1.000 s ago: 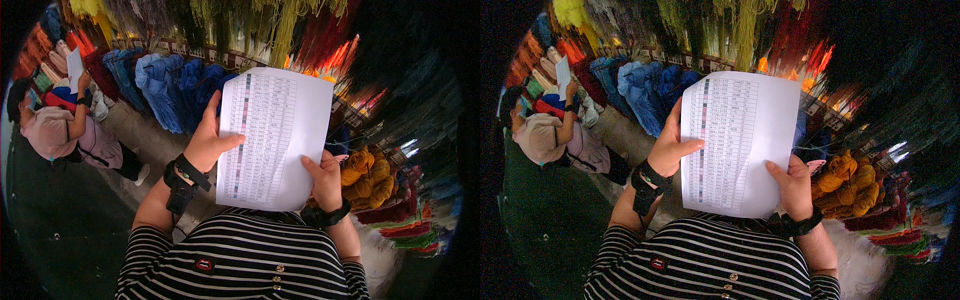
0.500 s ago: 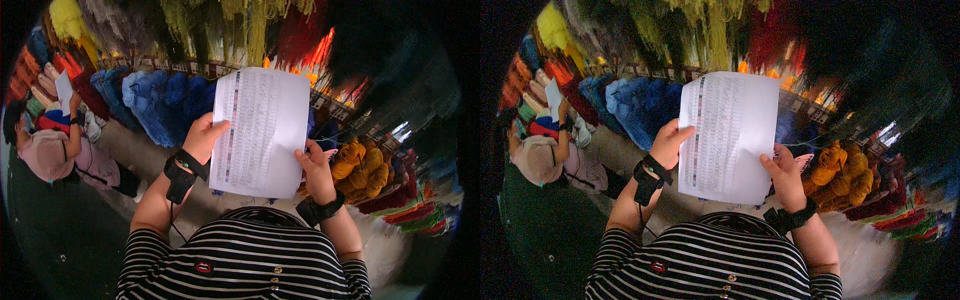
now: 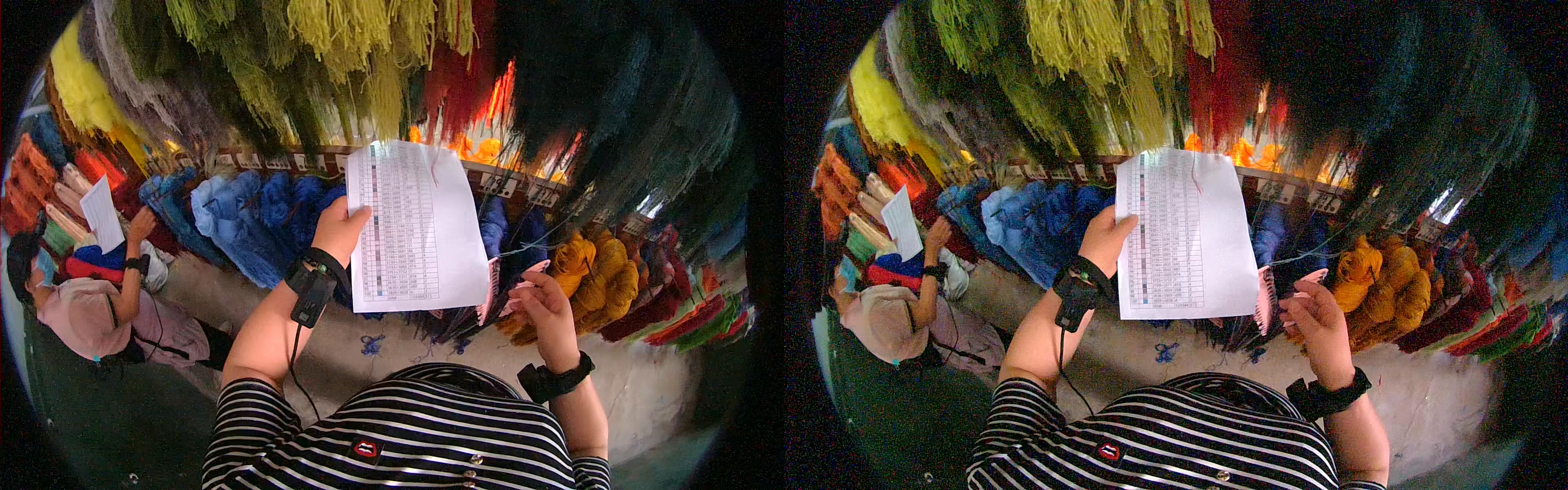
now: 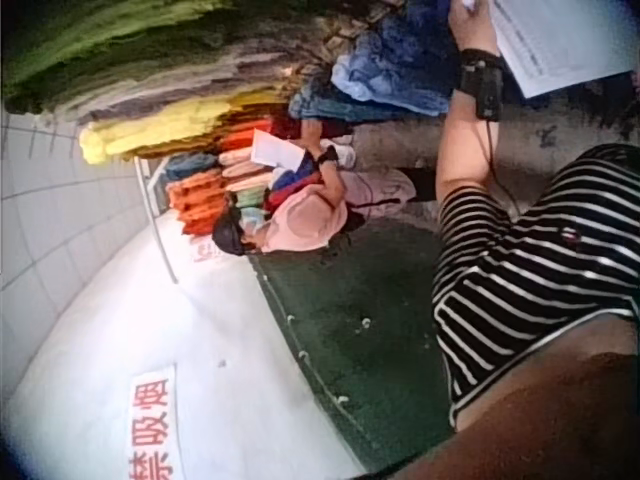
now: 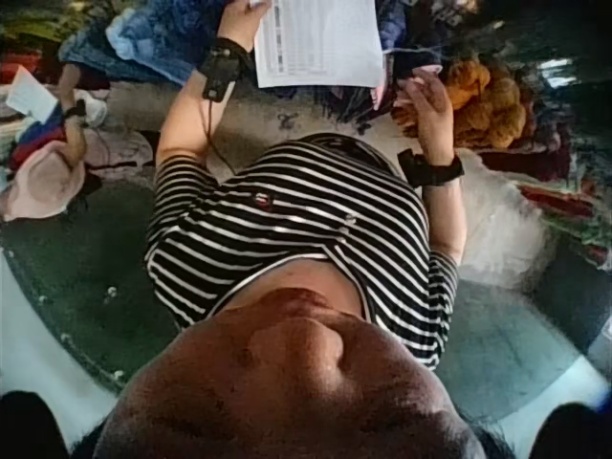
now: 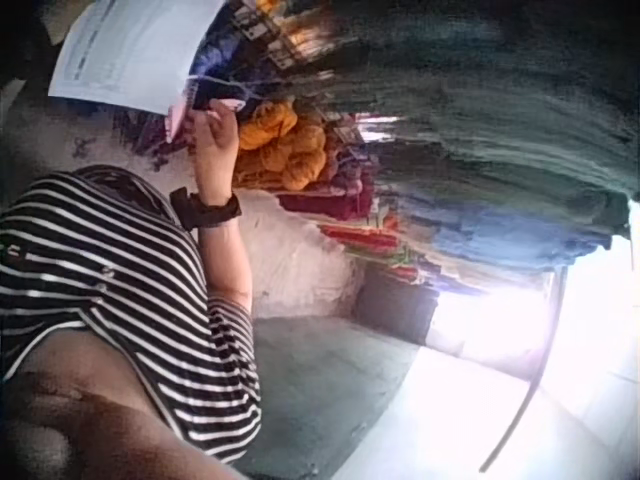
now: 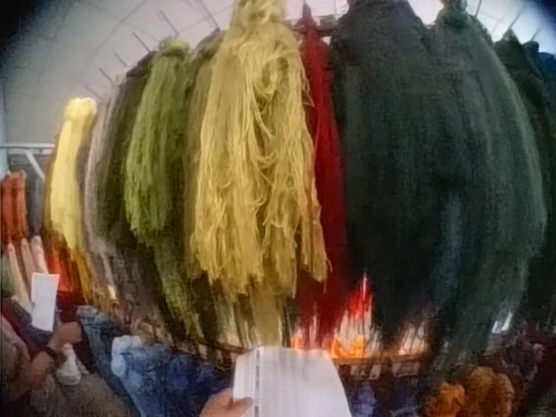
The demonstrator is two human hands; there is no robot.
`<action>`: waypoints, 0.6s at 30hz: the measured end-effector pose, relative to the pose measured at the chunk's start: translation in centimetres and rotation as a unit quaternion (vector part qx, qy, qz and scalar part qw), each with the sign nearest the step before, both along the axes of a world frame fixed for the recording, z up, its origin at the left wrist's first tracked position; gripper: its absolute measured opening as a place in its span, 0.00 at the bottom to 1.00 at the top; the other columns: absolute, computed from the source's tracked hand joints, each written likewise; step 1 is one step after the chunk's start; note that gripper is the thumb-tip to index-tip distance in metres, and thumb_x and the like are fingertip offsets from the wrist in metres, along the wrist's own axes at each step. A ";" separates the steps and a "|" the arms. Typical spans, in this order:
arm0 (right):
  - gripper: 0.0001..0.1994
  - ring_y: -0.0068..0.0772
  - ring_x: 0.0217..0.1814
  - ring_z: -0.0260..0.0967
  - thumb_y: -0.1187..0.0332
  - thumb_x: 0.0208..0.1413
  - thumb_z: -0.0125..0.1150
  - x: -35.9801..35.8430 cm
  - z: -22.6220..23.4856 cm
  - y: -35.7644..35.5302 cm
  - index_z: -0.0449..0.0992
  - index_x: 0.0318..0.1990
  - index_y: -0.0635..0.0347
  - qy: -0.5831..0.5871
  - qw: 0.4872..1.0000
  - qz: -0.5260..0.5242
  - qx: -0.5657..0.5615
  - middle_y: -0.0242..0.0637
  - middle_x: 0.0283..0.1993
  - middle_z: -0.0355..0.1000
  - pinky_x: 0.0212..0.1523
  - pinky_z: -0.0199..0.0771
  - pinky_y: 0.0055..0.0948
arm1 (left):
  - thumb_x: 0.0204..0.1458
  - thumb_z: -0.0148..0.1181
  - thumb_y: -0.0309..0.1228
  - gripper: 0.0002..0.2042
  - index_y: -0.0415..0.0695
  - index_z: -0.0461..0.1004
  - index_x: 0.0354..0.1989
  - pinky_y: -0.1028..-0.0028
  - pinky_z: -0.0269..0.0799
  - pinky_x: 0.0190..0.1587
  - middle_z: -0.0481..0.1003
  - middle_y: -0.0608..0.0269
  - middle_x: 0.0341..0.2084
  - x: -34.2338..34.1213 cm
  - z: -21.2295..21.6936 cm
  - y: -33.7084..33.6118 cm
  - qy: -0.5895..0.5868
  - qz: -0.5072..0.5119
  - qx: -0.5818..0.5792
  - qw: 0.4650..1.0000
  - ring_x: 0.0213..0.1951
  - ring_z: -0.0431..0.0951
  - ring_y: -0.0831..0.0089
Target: The person checks a list, picks up thread organizers, and pulls strands of thread from hanging bundles. They then thread the strands through the holes of the organizers and refer back to the list.
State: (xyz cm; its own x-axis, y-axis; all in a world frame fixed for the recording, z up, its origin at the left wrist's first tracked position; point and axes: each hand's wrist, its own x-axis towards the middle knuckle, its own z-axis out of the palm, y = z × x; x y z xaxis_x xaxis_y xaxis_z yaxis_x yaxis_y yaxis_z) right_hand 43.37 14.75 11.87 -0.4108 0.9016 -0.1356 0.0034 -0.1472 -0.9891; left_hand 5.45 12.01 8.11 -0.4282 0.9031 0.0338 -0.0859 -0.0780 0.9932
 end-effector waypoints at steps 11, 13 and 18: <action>0.15 0.23 0.38 0.73 0.69 0.61 0.56 -3.1 0.0 -0.6 0.69 0.54 0.61 -0.031 0.999 0.038 -0.020 0.33 0.41 0.76 0.37 0.72 0.21 | 0.57 0.55 0.25 0.38 0.37 0.37 0.70 0.69 0.67 0.56 0.65 0.46 0.58 0.9 1.8 -3.2 -0.094 0.003 0.005 0.996 0.55 0.70 0.65; 0.14 0.22 0.38 0.73 0.69 0.61 0.56 -3.4 0.1 -0.5 0.69 0.53 0.61 -0.030 0.999 0.043 -0.016 0.34 0.41 0.76 0.37 0.72 0.20 | 0.57 0.55 0.25 0.41 0.38 0.31 0.71 0.69 0.63 0.59 0.63 0.45 0.60 1.5 3.1 -4.4 -0.131 -0.012 -0.010 0.991 0.58 0.68 0.64; 0.14 0.23 0.37 0.72 0.71 0.61 0.56 -3.2 0.1 0.3 0.68 0.53 0.61 -0.038 0.998 0.038 -0.015 0.34 0.41 0.76 0.37 0.72 0.21 | 0.59 0.54 0.25 0.36 0.39 0.39 0.71 0.69 0.57 0.63 0.61 0.45 0.62 0.3 1.2 -7.8 -0.129 -0.025 0.034 0.991 0.62 0.63 0.64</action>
